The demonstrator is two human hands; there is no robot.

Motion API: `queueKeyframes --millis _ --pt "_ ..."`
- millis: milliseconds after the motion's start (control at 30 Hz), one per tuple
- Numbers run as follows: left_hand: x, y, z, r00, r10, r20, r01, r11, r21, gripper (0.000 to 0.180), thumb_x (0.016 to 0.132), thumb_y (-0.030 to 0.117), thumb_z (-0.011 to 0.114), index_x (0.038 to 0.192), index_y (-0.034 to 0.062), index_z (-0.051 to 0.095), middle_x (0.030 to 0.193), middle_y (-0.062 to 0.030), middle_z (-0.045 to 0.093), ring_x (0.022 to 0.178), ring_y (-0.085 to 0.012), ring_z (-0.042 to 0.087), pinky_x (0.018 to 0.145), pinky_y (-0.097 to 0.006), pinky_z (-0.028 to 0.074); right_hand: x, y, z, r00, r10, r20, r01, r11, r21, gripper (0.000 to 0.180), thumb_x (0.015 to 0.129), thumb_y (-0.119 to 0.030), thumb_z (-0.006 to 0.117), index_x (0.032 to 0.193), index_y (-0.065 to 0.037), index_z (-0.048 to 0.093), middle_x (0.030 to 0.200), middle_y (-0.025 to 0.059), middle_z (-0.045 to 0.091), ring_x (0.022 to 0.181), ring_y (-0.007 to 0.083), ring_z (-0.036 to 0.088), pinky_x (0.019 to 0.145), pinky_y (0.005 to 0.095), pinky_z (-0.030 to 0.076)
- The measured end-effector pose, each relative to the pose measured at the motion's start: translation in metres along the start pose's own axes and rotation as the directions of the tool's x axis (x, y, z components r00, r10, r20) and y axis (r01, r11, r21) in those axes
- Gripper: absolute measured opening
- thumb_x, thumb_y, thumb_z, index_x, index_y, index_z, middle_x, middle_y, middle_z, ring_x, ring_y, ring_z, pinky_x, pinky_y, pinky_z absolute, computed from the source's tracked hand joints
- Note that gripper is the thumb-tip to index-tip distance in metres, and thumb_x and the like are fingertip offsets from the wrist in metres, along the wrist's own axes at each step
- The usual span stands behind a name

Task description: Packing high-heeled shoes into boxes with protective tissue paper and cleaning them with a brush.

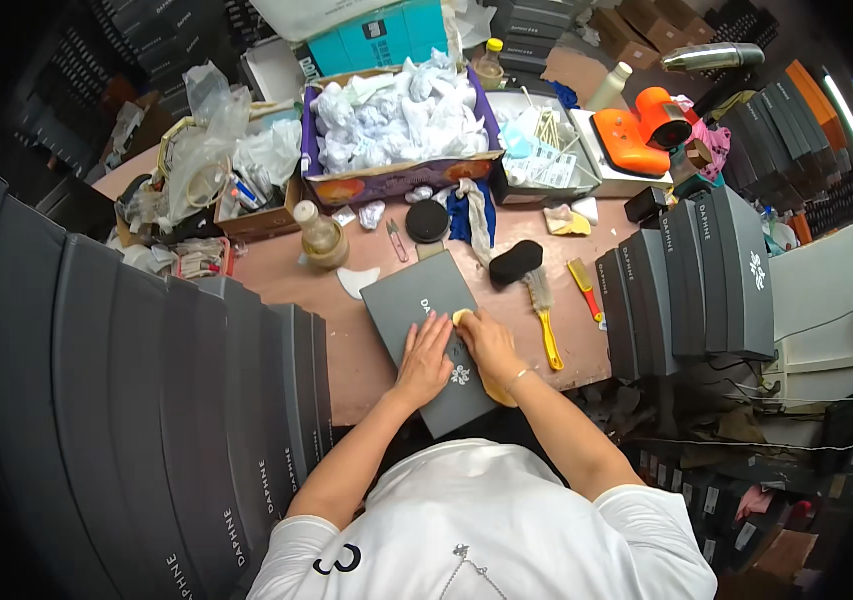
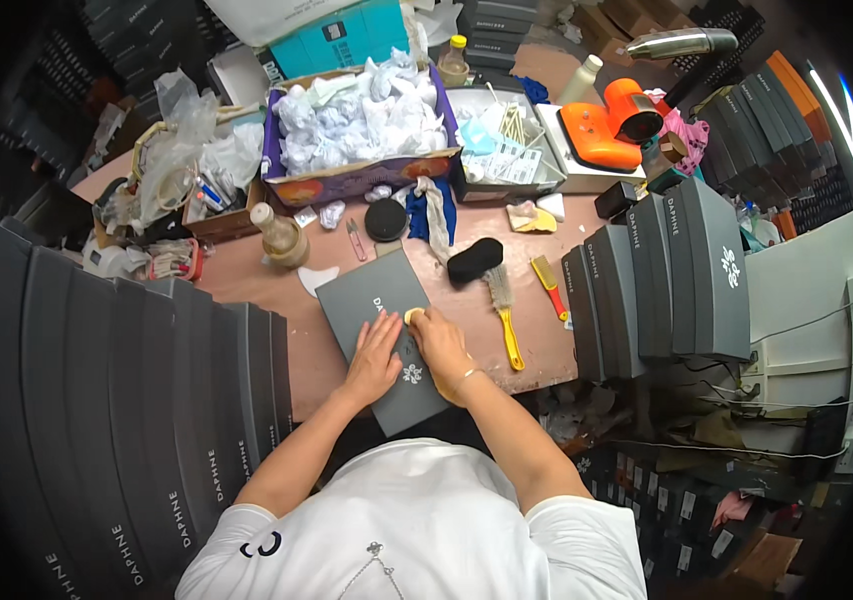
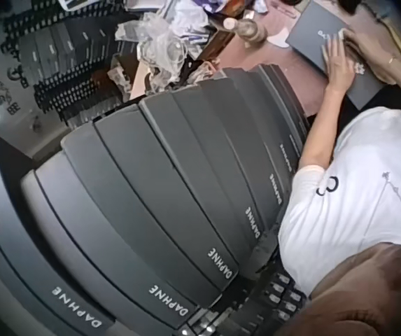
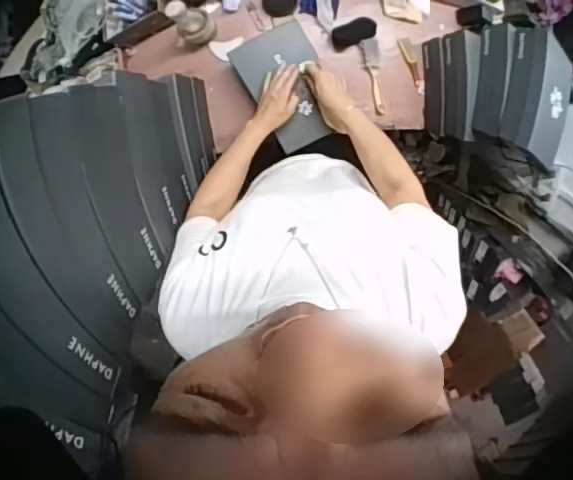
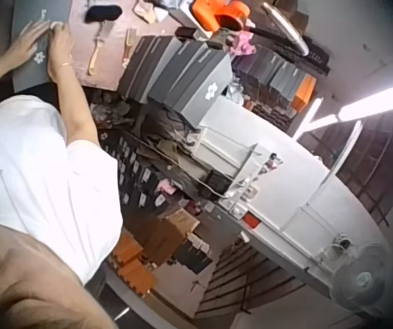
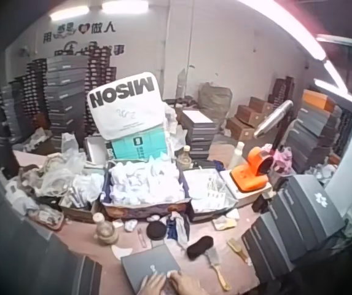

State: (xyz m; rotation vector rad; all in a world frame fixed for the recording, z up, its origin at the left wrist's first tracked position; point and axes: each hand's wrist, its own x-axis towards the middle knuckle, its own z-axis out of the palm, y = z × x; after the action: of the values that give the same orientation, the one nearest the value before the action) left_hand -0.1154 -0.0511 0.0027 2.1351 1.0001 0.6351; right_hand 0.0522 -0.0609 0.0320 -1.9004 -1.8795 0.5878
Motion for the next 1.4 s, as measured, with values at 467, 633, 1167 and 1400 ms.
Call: queueKeyframes --millis 467,633,1167,1400 --pt "0.006 0.027 0.015 0.986 -0.007 0.168 -0.079 0.865 0.496 0.060 0.076 0.013 0.059 0.131 -0.0051 0.047 0.142 -0.0103 0.040 0.138 -0.0287 0.027 0.108 -0.067 0.012 -0.042 0.017 0.013 0.977 -0.037 0.208 0.104 0.941 -0.322 0.064 0.082 -0.017 0.061 0.140 -0.006 0.037 0.077 0.0146 0.060 0.064 0.0316 0.064 0.054 0.0411 0.052" --pt "-0.016 0.038 0.023 0.960 -0.055 0.276 -0.077 0.893 0.443 0.056 0.078 0.013 0.056 0.131 -0.0032 0.048 0.139 -0.0107 0.044 0.135 -0.0318 0.032 0.107 -0.068 0.010 -0.063 0.020 0.010 0.932 -0.020 0.361 0.125 0.954 -0.271 0.063 0.083 -0.018 0.059 0.141 -0.006 0.037 0.085 0.0175 0.064 0.064 0.0312 0.065 0.054 0.0413 0.052" --pt "0.008 0.035 0.015 0.979 -0.075 0.190 -0.008 0.915 0.403 0.054 0.076 0.016 0.062 0.126 -0.0029 0.052 0.139 -0.0101 0.044 0.131 -0.0320 0.035 0.108 -0.066 0.012 -0.033 0.015 -0.005 0.953 -0.057 0.297 0.137 0.957 -0.255 0.046 0.084 -0.016 0.057 0.128 -0.004 0.049 0.076 0.0137 0.065 0.062 0.0305 0.066 0.052 0.0427 0.052" --pt "0.030 0.022 0.013 0.993 -0.037 0.109 -0.006 0.930 0.368 0.054 0.074 0.016 0.064 0.125 -0.0001 0.054 0.133 -0.0089 0.050 0.130 -0.0319 0.037 0.106 -0.070 0.008 -0.016 0.022 0.006 0.975 -0.026 0.222 0.077 0.971 -0.225 0.047 0.081 -0.017 0.057 0.125 -0.004 0.052 0.077 0.0150 0.065 0.063 0.0319 0.066 0.051 0.0446 0.052"
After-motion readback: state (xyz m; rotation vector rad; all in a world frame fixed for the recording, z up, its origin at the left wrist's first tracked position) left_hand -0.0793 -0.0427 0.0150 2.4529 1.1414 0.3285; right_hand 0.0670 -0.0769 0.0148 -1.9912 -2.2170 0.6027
